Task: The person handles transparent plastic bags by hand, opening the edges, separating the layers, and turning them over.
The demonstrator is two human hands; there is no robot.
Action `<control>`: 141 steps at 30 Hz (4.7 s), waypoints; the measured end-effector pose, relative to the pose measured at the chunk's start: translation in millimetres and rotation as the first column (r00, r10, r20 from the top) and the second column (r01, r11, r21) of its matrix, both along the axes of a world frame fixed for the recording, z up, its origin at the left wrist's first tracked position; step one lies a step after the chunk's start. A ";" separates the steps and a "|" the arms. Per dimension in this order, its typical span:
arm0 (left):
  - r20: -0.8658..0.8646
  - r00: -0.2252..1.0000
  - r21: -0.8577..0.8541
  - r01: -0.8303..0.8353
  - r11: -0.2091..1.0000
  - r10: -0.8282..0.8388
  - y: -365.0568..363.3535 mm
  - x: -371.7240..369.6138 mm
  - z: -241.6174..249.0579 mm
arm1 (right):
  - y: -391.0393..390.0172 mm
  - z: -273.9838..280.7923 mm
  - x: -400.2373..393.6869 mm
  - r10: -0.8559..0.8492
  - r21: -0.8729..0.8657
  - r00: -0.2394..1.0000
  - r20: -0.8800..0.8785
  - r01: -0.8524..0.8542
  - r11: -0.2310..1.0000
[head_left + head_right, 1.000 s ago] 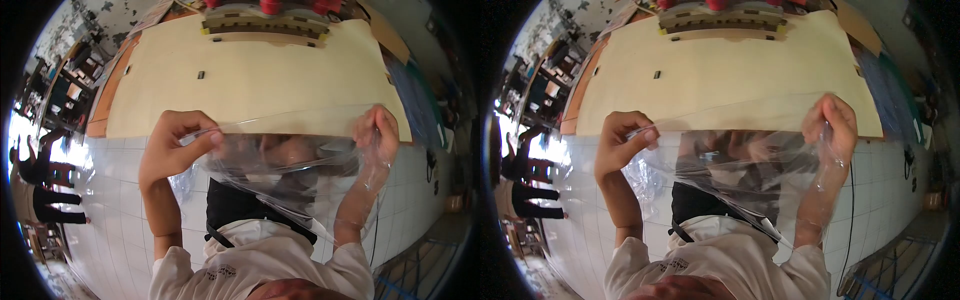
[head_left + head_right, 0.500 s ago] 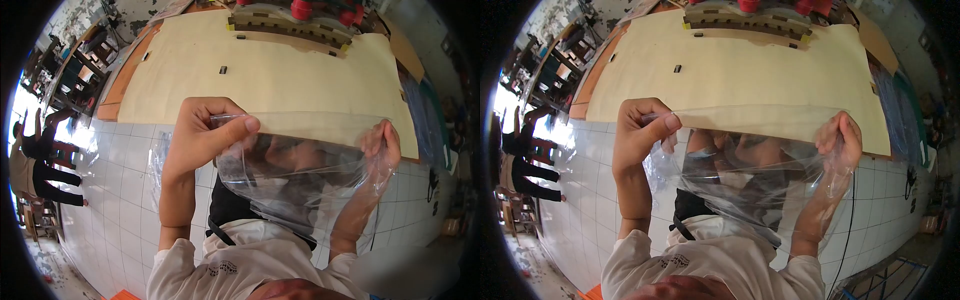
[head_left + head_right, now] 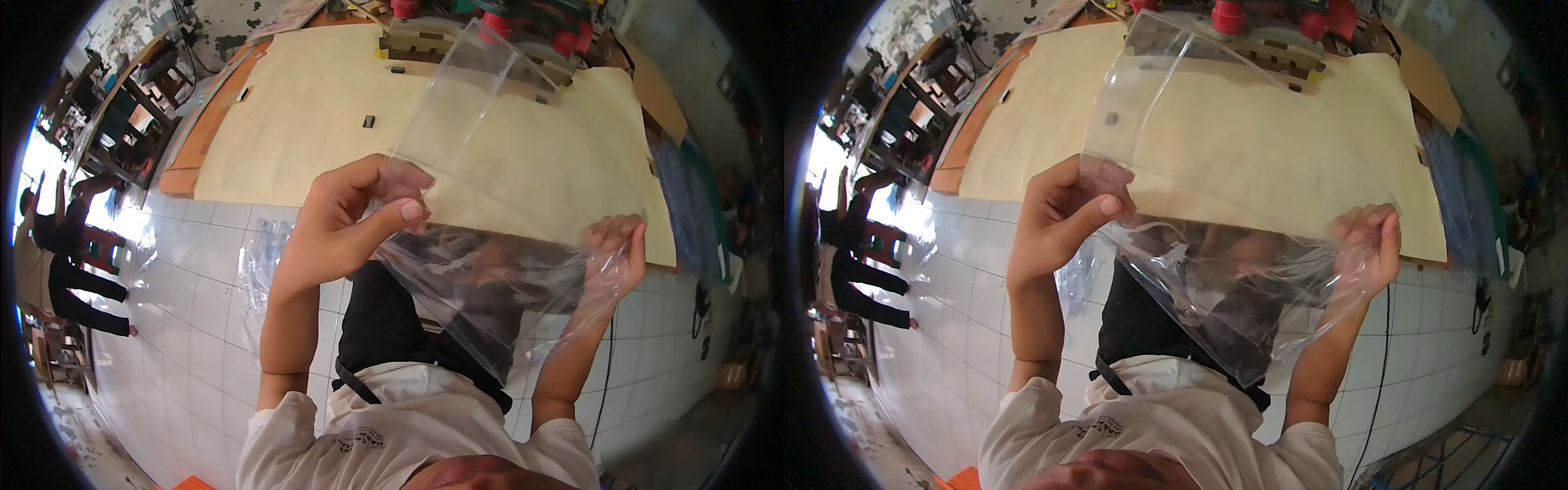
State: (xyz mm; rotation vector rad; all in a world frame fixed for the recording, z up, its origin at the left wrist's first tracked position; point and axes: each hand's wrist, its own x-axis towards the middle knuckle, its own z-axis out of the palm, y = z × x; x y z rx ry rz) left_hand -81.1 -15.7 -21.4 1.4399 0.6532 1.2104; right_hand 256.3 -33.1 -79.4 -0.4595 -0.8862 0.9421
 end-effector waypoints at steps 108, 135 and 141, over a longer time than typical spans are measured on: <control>-0.397 0.771 0.252 -0.430 0.867 0.498 -11.0 -54.6 -27.5 | 32.8 9.1 -84.1 -0.288 -0.079 0.724 0.626 0.427 0.901; -0.172 0.809 0.442 -0.446 0.778 0.562 -15.2 -30.0 14.5 | 8.6 32.9 -83.3 -0.587 0.125 0.714 0.382 0.589 0.798; -0.173 0.807 0.439 -0.450 0.778 0.565 -18.6 -32.0 15.5 | 5.9 34.8 -83.2 -0.588 0.156 0.715 0.379 0.577 0.802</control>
